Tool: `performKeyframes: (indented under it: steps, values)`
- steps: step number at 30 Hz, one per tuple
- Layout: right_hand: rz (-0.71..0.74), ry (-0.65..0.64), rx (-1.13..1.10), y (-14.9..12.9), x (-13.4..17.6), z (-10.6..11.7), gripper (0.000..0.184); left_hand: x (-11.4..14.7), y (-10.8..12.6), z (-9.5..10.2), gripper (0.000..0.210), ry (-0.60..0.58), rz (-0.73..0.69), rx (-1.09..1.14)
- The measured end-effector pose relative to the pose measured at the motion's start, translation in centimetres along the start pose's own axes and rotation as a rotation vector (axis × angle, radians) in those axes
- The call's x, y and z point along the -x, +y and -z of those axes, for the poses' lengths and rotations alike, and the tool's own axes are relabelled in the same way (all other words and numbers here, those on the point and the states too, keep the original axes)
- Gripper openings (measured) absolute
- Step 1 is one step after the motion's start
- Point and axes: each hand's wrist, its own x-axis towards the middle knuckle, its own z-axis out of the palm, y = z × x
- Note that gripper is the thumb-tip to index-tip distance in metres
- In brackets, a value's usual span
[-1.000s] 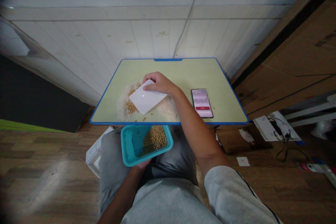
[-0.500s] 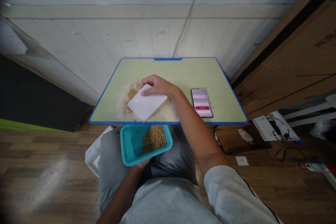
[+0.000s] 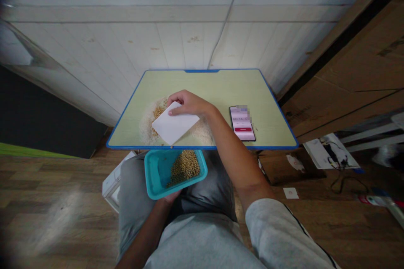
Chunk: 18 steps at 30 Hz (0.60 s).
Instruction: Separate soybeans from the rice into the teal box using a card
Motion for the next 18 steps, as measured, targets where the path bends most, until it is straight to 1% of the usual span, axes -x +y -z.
performKeyframes:
  steps: [2, 6, 10, 12, 15, 18]
  values:
    - [0.017, 0.016, -0.018, 0.0, 0.0, 0.0, 0.036, 0.0, 0.1, 0.2, 0.100, -0.008, 0.005, 0.007]
    - [0.053, 0.091, -0.030, 0.4, -0.4, -0.1, 0.037, 0.0, 0.3, 0.6, 0.097, -0.016, -0.009, 0.008]
    - [0.089, 0.122, -0.020, 0.8, -0.9, -0.4, 0.037, -0.1, 0.5, 1.1, 0.090, -0.039, -0.017, 0.009]
    - [0.095, 0.108, -0.001, 0.8, -0.9, -0.5, 0.035, -0.2, 0.5, 1.4, 0.088, -0.053, -0.015, 0.010]
    - [0.081, 0.055, 0.033, 0.4, -0.7, -0.7, 0.031, -0.4, 0.4, 1.6, 0.082, -0.070, -0.015, 0.010]
    - [0.074, 0.013, 0.037, 0.0, -0.5, -0.8, 0.030, -0.4, 0.4, 1.7, 0.085, -0.085, -0.015, 0.007]
